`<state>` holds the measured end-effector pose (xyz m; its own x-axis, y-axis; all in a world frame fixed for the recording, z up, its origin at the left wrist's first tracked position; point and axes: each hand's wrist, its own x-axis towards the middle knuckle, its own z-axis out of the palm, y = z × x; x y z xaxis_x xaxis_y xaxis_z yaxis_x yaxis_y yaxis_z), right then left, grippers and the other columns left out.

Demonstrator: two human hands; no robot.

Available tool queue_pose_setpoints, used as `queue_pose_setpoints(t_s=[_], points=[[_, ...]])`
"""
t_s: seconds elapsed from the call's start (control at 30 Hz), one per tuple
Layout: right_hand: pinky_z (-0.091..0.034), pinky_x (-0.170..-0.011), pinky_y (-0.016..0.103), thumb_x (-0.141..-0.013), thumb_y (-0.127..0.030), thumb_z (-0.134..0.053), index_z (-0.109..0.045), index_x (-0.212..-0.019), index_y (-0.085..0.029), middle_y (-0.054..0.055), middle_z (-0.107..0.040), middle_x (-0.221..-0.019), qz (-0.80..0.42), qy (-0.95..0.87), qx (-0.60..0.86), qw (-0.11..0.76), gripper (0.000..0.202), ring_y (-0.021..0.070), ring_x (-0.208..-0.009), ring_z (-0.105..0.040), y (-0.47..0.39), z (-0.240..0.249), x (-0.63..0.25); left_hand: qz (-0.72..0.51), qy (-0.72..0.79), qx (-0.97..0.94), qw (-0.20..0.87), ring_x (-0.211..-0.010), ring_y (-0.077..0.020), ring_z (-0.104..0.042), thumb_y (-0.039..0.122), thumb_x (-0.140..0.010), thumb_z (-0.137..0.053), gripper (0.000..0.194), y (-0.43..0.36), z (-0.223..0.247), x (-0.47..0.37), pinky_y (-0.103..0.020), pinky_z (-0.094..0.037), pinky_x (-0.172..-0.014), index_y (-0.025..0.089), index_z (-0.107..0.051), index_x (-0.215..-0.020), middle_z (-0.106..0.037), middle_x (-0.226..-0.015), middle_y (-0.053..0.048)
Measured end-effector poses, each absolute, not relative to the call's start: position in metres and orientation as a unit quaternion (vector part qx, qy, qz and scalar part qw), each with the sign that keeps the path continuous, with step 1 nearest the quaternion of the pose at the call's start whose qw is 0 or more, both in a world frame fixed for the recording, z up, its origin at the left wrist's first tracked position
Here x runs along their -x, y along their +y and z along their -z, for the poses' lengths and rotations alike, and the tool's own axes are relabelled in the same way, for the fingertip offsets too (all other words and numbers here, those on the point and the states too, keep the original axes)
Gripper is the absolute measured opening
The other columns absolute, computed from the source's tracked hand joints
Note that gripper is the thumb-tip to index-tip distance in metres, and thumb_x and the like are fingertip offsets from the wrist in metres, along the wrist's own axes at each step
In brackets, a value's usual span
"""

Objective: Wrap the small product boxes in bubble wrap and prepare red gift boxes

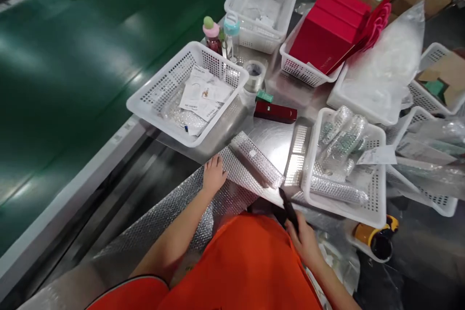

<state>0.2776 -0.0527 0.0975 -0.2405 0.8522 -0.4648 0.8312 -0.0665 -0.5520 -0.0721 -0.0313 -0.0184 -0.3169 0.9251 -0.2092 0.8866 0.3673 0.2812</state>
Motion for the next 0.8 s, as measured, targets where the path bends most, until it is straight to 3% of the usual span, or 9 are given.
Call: queue_pose_setpoints(t_s=[0.1,0.17,0.3,0.6,0.8], points=[[-0.056,-0.079,0.034,-0.100,-0.025,-0.036,-0.050,-0.139,-0.013,0.017,-0.074,-0.111,-0.317,-0.771,0.543,-0.099,0.043,0.0266,-0.092,-0.074,-0.012,-0.070,-0.172,-0.080,0.800,-0.567,0.181,-0.142,-0.0349,-0.048,0.023,-0.087,-0.060,0.057,-0.035,0.024,0.080,-0.049,-0.040,-0.118,0.012,-0.051,-0.142,-0.050,-0.155,-0.021],[-0.056,-0.077,0.032,-0.105,-0.024,-0.034,-0.048,-0.141,-0.015,0.017,-0.072,-0.117,-0.254,-0.798,0.519,-0.170,0.040,0.0251,-0.095,-0.074,0.004,-0.053,-0.112,-0.099,0.797,-0.566,0.186,-0.142,-0.0347,-0.048,0.022,-0.086,-0.062,0.058,-0.038,0.029,0.084,-0.049,-0.040,-0.119,0.012,-0.051,-0.142,-0.050,-0.155,-0.021],[-0.057,-0.075,0.030,-0.109,-0.028,-0.030,-0.051,-0.135,-0.015,0.017,-0.071,-0.115,-0.206,-0.827,0.482,-0.205,0.036,0.0235,-0.096,-0.075,0.016,-0.033,-0.049,-0.152,0.813,-0.532,0.181,-0.142,-0.0360,-0.048,0.020,-0.083,-0.066,0.064,-0.042,0.041,0.087,-0.051,-0.041,-0.119,0.012,-0.048,-0.145,-0.053,-0.150,-0.022],[-0.058,-0.079,0.032,-0.107,-0.019,-0.028,-0.044,-0.139,-0.013,0.020,-0.070,-0.116,-0.178,-0.834,0.463,-0.241,0.036,0.0238,-0.099,-0.075,0.020,-0.015,-0.024,-0.164,0.826,-0.511,0.171,-0.144,-0.0370,-0.044,0.013,-0.081,-0.069,0.064,-0.046,0.046,0.086,-0.051,-0.042,-0.118,0.012,-0.049,-0.141,-0.049,-0.149,-0.023],[-0.058,-0.079,0.034,-0.102,-0.011,-0.032,-0.041,-0.145,-0.016,0.020,-0.070,-0.117,-0.196,-0.825,0.454,-0.272,0.044,0.0267,-0.099,-0.075,0.011,-0.022,-0.087,-0.156,0.823,-0.522,0.160,-0.138,-0.0369,-0.048,0.026,-0.085,-0.072,0.059,-0.046,0.044,0.088,-0.051,-0.042,-0.117,0.013,-0.053,-0.139,-0.053,-0.143,-0.020]])
